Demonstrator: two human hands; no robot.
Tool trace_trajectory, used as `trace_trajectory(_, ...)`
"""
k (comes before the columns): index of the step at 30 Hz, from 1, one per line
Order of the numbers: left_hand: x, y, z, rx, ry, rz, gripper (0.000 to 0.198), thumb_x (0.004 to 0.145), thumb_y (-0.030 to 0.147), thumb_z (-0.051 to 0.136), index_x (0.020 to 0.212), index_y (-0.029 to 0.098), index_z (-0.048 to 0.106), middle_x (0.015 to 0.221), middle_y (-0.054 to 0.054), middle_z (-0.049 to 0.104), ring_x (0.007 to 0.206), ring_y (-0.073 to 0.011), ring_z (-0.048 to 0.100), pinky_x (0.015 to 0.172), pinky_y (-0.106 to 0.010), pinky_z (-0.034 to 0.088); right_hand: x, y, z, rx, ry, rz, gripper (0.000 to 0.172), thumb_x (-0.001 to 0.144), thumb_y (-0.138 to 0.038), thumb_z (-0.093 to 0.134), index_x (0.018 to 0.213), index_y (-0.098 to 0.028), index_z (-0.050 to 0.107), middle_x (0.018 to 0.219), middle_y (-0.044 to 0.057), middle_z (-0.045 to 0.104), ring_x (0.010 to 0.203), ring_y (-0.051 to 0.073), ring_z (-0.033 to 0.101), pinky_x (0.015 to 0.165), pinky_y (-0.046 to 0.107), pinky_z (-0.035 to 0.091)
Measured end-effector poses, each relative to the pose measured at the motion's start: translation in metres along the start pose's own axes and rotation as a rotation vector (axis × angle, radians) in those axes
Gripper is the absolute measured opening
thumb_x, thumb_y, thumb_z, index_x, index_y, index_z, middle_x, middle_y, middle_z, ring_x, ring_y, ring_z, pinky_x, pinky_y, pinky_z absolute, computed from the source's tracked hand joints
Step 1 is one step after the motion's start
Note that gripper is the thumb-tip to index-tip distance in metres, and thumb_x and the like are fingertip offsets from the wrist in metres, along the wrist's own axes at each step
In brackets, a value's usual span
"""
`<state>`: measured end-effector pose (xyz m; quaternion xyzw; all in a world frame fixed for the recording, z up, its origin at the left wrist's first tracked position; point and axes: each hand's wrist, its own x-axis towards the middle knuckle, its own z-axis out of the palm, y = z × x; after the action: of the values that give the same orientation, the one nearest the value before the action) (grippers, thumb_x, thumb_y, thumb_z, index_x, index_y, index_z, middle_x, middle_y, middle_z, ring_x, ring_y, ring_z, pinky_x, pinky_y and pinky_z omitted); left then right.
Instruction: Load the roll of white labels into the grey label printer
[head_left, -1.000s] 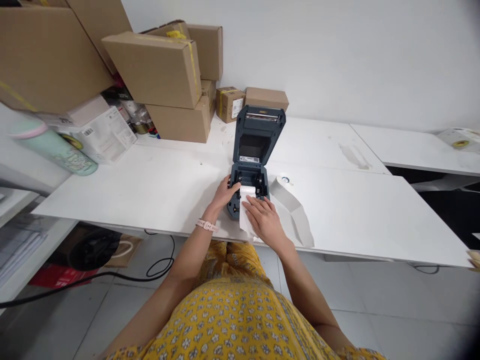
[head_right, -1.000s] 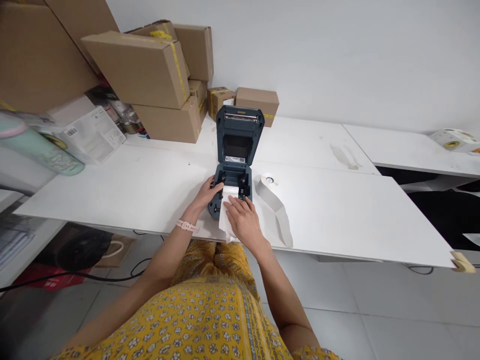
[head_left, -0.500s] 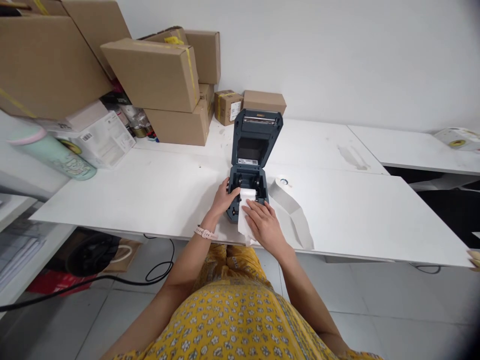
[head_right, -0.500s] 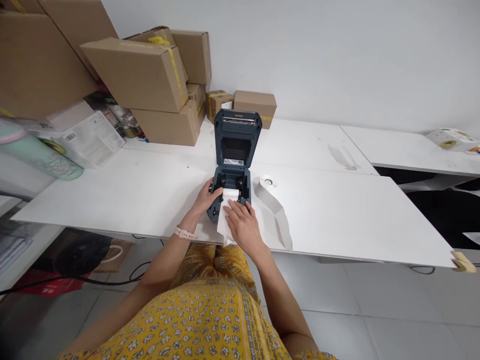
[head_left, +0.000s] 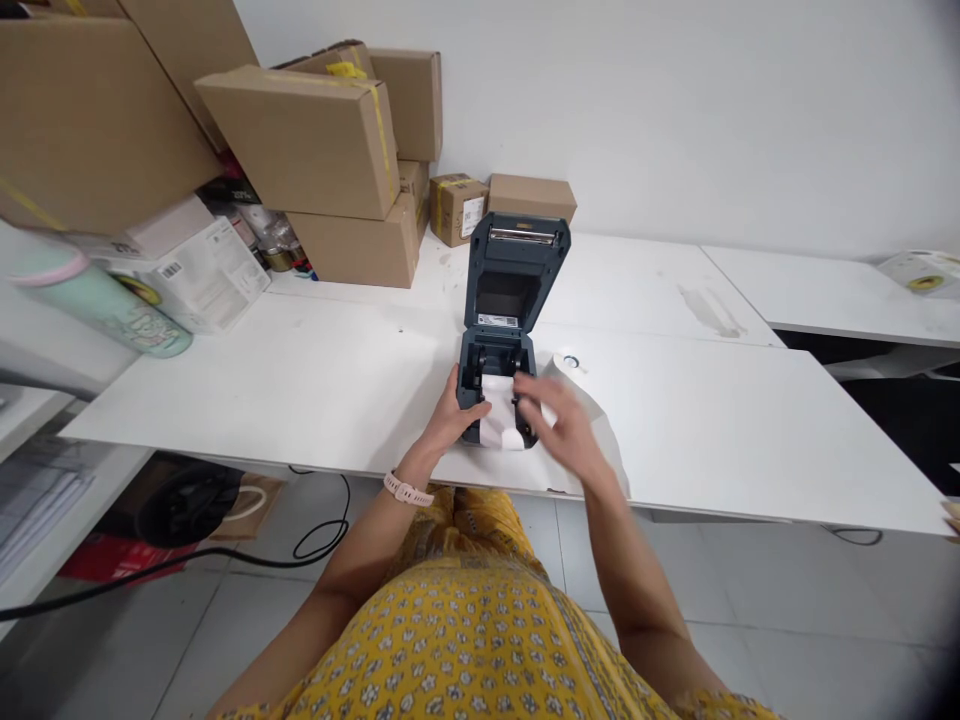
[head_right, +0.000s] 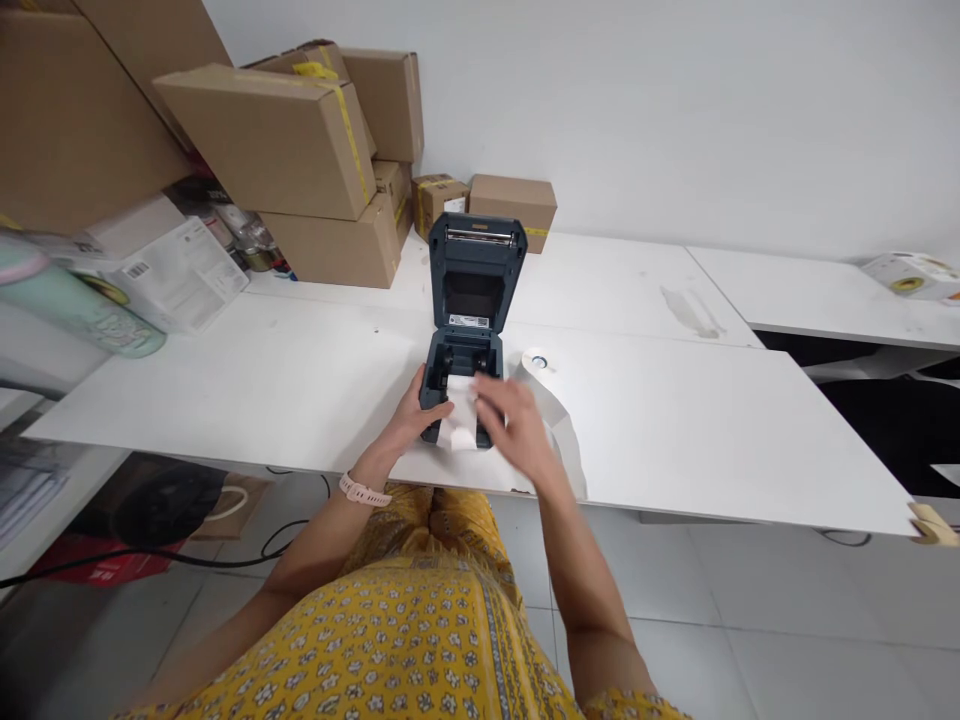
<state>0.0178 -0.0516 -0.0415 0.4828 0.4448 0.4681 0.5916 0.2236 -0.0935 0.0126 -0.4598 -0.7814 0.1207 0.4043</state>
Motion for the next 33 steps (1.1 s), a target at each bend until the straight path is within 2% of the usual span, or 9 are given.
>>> trace_trajectory(4,-0.009,0.0,0.001,0.002,0.01,-0.037,0.117,0.067,0.038,0.088,0.162,0.028,0.021,0.158,-0.012,0.047,0.145,-0.0334,0.045,0.124,-0.051,0.029,0.098,0.044,-0.034,0.13,0.394,0.128,0.054,0.1,-0.059,0.051,0.147,-0.032,0.052,0.159,0.007,0.049,0.145,0.027,0.049,0.116,0.055,0.045)
trace_trajectory(7,-0.025,-0.003,0.003,0.068,0.067,-0.059,0.122,0.066,0.039,0.089,0.163,0.027,0.016,0.159,-0.014,0.045,0.146,-0.0335,0.044,0.123,-0.05,0.031,0.183,0.083,-0.046,0.308,0.334,0.191,0.066,0.101,-0.068,0.028,0.142,-0.027,0.058,0.168,0.006,0.033,0.149,0.024,0.043,0.112,0.04,0.047)
trace_trajectory(9,-0.038,-0.007,0.005,0.114,0.11,-0.051,0.123,0.066,0.041,0.089,0.163,0.026,0.015,0.16,-0.015,0.043,0.147,-0.0332,0.043,0.123,-0.049,0.032,0.219,0.099,-0.045,0.406,0.198,0.227,0.1,0.093,-0.059,-0.015,0.137,-0.01,0.061,0.16,0.012,0.042,0.144,0.026,0.046,0.102,0.037,0.047)
trace_trajectory(11,-0.049,-0.012,0.008,0.131,0.143,-0.031,0.124,0.066,0.042,0.089,0.163,0.028,0.015,0.162,-0.015,0.04,0.148,-0.033,0.041,0.122,-0.048,0.034,0.228,0.1,-0.041,0.46,0.175,0.188,0.103,0.092,-0.061,-0.015,0.133,-0.007,0.063,0.146,0.011,0.059,0.137,0.027,0.054,0.1,0.043,0.048)
trace_trajectory(16,-0.067,-0.025,0.014,0.098,0.153,0.015,0.127,0.065,0.046,0.089,0.163,0.029,0.01,0.166,-0.017,0.032,0.15,-0.0327,0.04,0.121,-0.047,0.037,0.139,0.046,-0.028,0.477,0.34,0.099,0.074,0.101,-0.071,0.021,0.121,-0.023,0.072,0.121,0.005,0.074,0.126,0.027,0.066,0.11,0.055,0.049)
trace_trajectory(22,-0.078,-0.029,0.018,0.081,0.115,0.053,0.129,0.07,0.049,0.085,0.163,0.027,-0.002,0.172,-0.017,0.015,0.156,-0.0307,0.028,0.126,-0.046,0.027,0.013,-0.008,0.003,0.235,0.117,0.135,0.035,0.101,-0.052,0.051,0.121,-0.033,0.072,0.138,0.003,0.068,0.145,0.027,0.048,0.124,0.058,0.033)
trace_trajectory(25,-0.077,-0.022,0.015,0.043,0.11,0.037,0.126,0.072,0.054,0.083,0.163,0.03,-0.001,0.173,-0.015,0.012,0.156,-0.0306,0.026,0.127,-0.045,0.026,-0.012,-0.004,0.03,0.273,0.164,0.275,0.044,0.1,-0.049,0.053,0.14,-0.032,0.059,0.161,0.004,0.045,0.155,0.026,0.032,0.127,0.057,0.026)
trace_trajectory(28,-0.065,-0.011,0.01,-0.015,0.177,-0.003,0.107,0.081,0.062,0.071,0.163,0.033,0.009,0.173,-0.011,0.015,0.158,-0.0298,0.024,0.126,-0.044,0.028,-0.022,0.005,0.051,0.468,0.278,0.552,0.078,0.092,-0.053,0.063,0.16,-0.03,0.03,0.171,0.008,0.024,0.157,0.029,0.027,0.125,0.058,0.029)
trace_trajectory(33,-0.044,0.006,0.008,0.053,0.131,-0.053,0.09,0.084,0.057,0.07,0.158,0.025,0.03,0.166,-0.012,0.034,0.153,-0.0311,0.035,0.124,-0.045,0.033,-0.029,0.009,0.058,0.751,0.237,0.768,0.09,0.087,-0.057,0.066,0.161,-0.026,0.025,0.167,0.011,0.033,0.15,0.031,0.04,0.121,0.053,0.04)
